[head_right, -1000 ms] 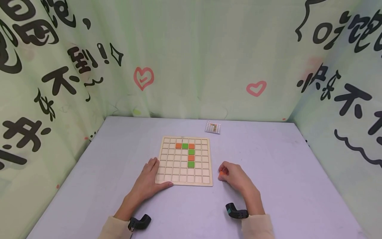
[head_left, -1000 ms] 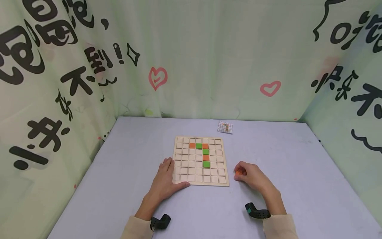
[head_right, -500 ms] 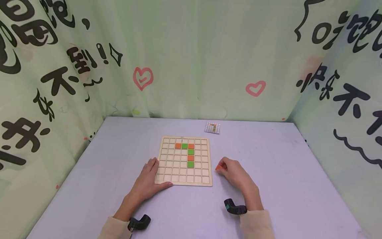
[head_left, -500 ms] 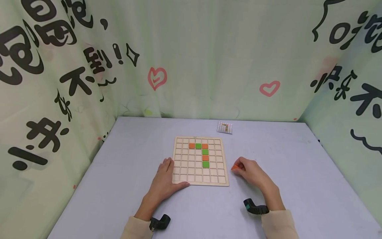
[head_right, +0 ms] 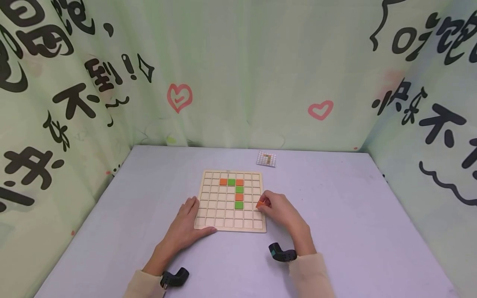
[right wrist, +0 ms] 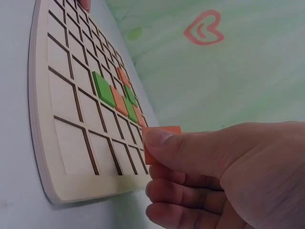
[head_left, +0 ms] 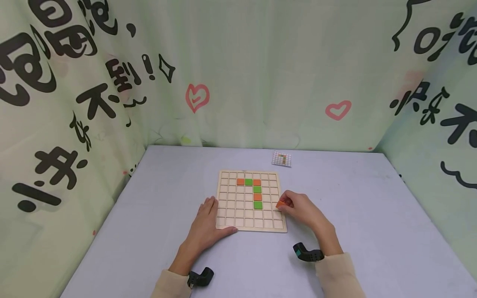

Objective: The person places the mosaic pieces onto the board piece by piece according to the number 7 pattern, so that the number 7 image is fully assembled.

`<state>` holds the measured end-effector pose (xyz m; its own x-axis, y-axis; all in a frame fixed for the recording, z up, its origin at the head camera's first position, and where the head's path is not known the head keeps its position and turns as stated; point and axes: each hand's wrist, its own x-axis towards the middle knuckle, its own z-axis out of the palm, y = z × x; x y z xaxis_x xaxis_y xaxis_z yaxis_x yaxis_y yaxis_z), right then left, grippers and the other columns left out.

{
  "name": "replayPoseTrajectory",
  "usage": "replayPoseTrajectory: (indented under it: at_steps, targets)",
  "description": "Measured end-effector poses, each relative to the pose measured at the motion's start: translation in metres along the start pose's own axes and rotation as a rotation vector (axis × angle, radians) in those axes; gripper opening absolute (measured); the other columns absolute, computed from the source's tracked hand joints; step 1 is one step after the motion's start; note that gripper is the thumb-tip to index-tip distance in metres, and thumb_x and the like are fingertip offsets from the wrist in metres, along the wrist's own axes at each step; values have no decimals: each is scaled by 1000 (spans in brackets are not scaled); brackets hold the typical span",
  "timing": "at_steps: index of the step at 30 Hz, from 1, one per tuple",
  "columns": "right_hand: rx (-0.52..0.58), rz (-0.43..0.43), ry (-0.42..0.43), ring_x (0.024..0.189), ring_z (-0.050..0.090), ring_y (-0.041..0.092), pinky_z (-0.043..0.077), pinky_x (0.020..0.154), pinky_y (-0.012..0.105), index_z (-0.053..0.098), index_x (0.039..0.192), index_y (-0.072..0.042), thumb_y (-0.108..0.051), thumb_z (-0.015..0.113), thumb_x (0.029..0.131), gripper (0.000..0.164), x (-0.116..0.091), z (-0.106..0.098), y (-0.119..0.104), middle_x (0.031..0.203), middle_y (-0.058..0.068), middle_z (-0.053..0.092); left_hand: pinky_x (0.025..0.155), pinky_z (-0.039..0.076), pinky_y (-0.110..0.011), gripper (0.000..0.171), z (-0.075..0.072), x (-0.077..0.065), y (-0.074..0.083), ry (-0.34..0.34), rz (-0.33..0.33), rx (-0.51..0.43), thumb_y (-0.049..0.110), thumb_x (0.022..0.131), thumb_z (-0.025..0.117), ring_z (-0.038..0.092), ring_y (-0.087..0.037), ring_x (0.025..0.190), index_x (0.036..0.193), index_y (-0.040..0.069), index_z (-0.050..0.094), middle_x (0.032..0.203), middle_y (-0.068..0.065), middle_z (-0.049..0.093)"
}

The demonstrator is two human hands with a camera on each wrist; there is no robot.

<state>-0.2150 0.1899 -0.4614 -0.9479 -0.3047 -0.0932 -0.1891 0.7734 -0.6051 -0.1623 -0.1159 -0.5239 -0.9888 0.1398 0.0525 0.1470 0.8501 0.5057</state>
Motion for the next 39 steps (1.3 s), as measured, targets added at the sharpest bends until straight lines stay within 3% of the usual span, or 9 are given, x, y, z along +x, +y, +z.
replayPoseTrajectory:
  at_steps: [10, 21, 39]
  targets:
    - [6, -24, -13, 77, 52, 15, 46, 66, 23, 66, 101, -9, -17, 71, 93, 12, 8, 7, -10, 81, 0, 60, 127, 22, -49, 117, 0, 0, 1, 2, 1, -1, 71, 77, 72, 22, -36, 154, 155, -5, 29, 164, -21, 27]
    - [10, -19, -20, 83, 56, 15, 52, 76, 29, 68, 108, -8, -16, 66, 95, 15, 10, 17, -20, 91, 1, 66, 127, 23, -50, 116, -1, -1, 3, -4, 2, -6, 68, 76, 73, 23, -38, 154, 154, -5, 30, 163, -22, 28]
    - [17, -38, -43, 78, 55, 13, 49, 70, 24, 68, 102, -12, -21, 71, 94, 12, 12, 27, -28, 84, -3, 64, 127, 22, -49, 117, -2, -1, 1, -12, -7, -2, 71, 77, 71, 21, -36, 154, 155, -5, 29, 163, -21, 27]
